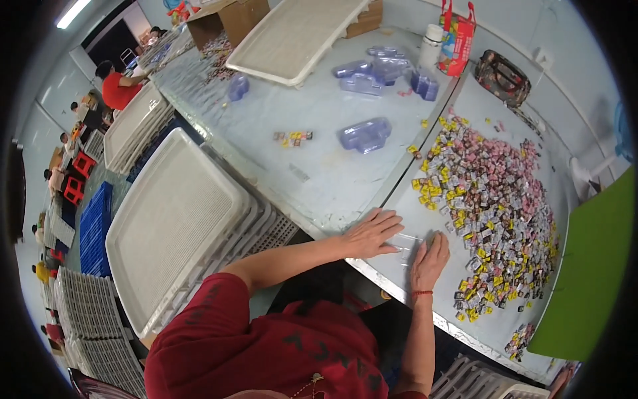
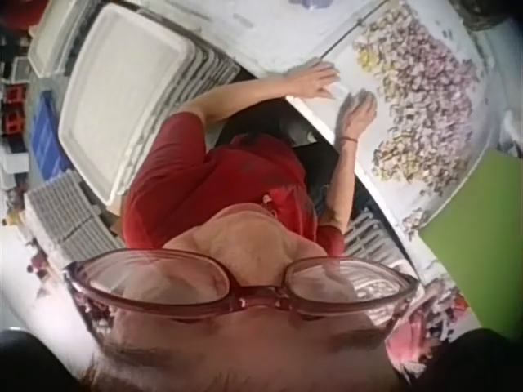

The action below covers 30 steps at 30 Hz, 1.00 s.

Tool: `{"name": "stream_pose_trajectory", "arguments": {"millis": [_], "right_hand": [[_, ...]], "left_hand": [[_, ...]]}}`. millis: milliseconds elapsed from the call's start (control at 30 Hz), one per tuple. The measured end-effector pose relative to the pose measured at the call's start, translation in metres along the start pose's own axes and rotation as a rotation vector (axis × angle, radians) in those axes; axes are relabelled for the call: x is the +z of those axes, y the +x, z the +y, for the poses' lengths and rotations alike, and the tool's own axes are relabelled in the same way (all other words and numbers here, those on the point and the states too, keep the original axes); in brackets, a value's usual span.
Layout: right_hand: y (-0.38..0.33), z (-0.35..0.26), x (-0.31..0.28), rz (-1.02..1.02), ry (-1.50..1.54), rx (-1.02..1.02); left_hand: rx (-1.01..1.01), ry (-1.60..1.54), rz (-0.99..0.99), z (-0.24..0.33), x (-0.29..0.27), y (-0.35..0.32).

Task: Sorting and organizing small colorful items on a workbench and placing them into containers.

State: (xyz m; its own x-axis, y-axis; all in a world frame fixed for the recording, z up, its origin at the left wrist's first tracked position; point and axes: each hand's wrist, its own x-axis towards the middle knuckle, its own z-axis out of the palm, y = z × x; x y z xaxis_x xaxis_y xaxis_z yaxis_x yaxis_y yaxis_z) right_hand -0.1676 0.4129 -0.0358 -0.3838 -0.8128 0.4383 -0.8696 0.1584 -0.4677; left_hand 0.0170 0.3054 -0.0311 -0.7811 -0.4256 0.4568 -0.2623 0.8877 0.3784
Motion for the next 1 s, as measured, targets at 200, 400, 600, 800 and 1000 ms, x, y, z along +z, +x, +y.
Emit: {"name": "stream_pose_trajectory", "arguments": {"millis": [200, 400, 600, 800, 1000], "right_hand": [[-0.006, 0.007, 0.001, 0.067, 0.127, 0.109], [-0.003, 0.011, 0.001, 0.053, 0.180, 0.184], [0.001, 0.005, 0.001, 0.000, 0.049, 0.036], [-0.011, -0.007, -0.018, -0.147, 0.271, 0.141], [0.010, 0.001, -0.028, 0.105, 0.404, 0.323]], "left_hand": [[0.013, -0.082, 0.128, -0.006, -0.020, 0.013], [-0.102, -0.181, 0.357, -0.035, -0.074, 0.049], [0.103, -0.084, 0.194, 0.019, -0.003, 0.015], [0.109, -0.124, -0.065, 0.017, 0.016, 0.006], [0.069, -0.254, -0.042, -0.001, -0.007, 0.004]]}}
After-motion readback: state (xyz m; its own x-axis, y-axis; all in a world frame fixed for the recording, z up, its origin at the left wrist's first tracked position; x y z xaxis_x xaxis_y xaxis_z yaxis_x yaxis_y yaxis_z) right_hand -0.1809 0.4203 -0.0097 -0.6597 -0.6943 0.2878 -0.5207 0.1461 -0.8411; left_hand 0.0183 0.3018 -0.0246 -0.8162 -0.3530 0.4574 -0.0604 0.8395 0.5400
